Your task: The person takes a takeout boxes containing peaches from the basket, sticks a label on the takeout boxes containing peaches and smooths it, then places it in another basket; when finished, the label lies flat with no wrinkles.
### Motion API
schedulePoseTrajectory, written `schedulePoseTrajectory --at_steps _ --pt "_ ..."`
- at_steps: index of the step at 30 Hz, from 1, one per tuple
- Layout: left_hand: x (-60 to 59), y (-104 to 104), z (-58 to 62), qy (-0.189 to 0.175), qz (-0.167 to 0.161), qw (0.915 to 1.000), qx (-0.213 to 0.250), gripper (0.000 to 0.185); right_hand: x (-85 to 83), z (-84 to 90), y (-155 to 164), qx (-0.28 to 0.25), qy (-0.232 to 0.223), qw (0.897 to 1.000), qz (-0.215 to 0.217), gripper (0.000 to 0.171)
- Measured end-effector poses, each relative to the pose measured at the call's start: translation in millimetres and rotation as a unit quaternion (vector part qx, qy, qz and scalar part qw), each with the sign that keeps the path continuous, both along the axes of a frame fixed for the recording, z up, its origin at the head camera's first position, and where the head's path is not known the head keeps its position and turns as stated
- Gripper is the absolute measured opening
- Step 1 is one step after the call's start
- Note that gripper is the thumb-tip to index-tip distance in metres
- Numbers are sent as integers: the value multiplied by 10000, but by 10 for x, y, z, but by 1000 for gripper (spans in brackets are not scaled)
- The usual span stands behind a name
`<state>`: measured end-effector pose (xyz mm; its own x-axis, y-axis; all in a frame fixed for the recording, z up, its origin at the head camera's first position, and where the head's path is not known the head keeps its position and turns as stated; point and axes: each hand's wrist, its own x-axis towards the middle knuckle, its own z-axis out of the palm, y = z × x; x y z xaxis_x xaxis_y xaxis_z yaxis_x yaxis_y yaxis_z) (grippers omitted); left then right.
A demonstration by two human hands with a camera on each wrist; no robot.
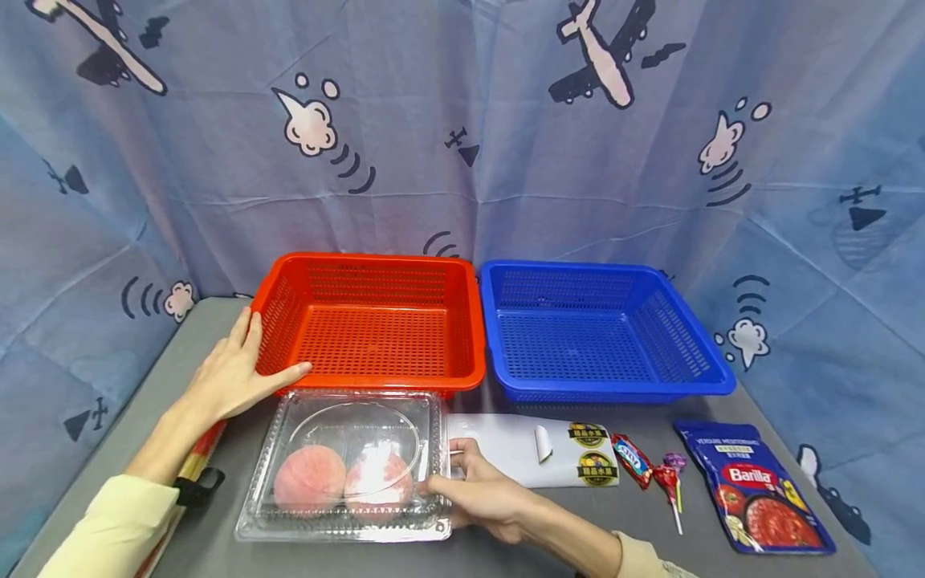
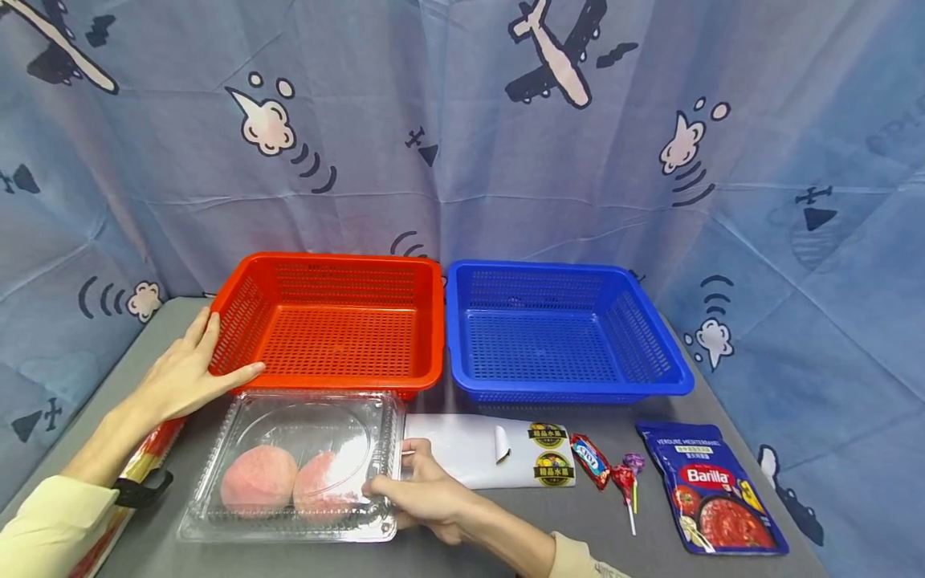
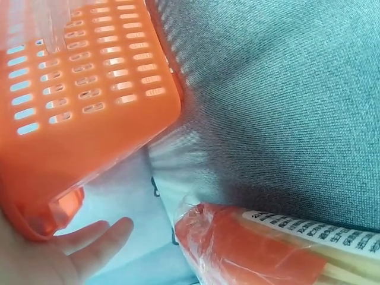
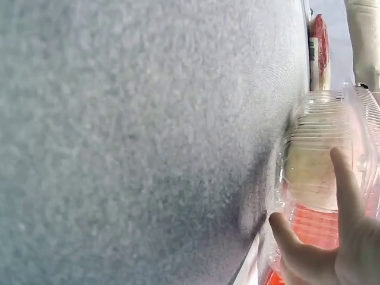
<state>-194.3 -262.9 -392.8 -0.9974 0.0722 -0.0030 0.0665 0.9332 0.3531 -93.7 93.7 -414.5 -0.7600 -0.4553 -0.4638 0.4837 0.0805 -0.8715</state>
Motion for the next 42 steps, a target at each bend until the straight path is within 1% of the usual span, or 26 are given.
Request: schedulePoseTrajectory --at_steps 2,5,7,10,14,19,22,23,25,27,29,31,33,34,38,39,40,41,42 --pt "-3 12 -9 46 21 10000 12 126 -7 -1 -7 11 -11 10000 -7 65" --pt "1 21 -23 140 53 9999 63 126 -10 -15 6 204 130 9997 39 66" --pt "14 19 -26 240 80 9996 121 125 -16 -19 35 365 263 9989 151 67" --pt "44 14 -31 472 125 9986 203 119 -33 -16 107 512 426 9969 408 69" --pt "100 36 -34 830 133 9961 254 105 -68 12 221 435 623 9951 636 69" --pt "199 89 9 1197 -40 9925 246 95 -147 101 401 486 1227 9899 515 69" --pt "287 114 59 1250 -141 9917 275 95 -218 174 552 705 1643 9832 358 64" --pt "320 123 76 1246 -177 9916 292 95 -244 196 610 836 1791 9798 312 61" --pt "394 140 106 1253 -246 9914 298 95 -291 233 727 1199 2117 9697 205 56" --pt "475 159 131 1239 -317 9913 302 96 -331 260 849 1609 2434 9564 107 51" --pt "559 178 147 1230 -394 9911 321 96 -360 277 967 1930 2654 9446 31 49" --pt "640 196 147 1265 -473 9903 341 96 -378 289 1076 2156 2787 9359 -22 48" --pt "719 215 135 1297 -557 9893 359 97 -392 286 1176 2348 3012 9242 11 47" --pt "755 225 124 1308 -607 9888 378 98 -394 280 1218 2480 3132 9167 37 47" --pt "894 263 75 1313 -783 9874 415 103 -397 228 1348 3017 3771 8751 309 51" --pt "924 269 63 1300 -827 9870 459 104 -396 213 1371 3126 3852 8675 376 53" --pt "955 275 48 1295 -871 9865 493 105 -396 197 1393 3217 3899 8617 455 56" --pt "982 280 33 1298 -916 9859 520 107 -397 180 1413 3278 3889 8594 522 59" --pt "1005 285 17 1303 -965 9853 546 108 -400 166 1433 3317 3838 8598 582 62"
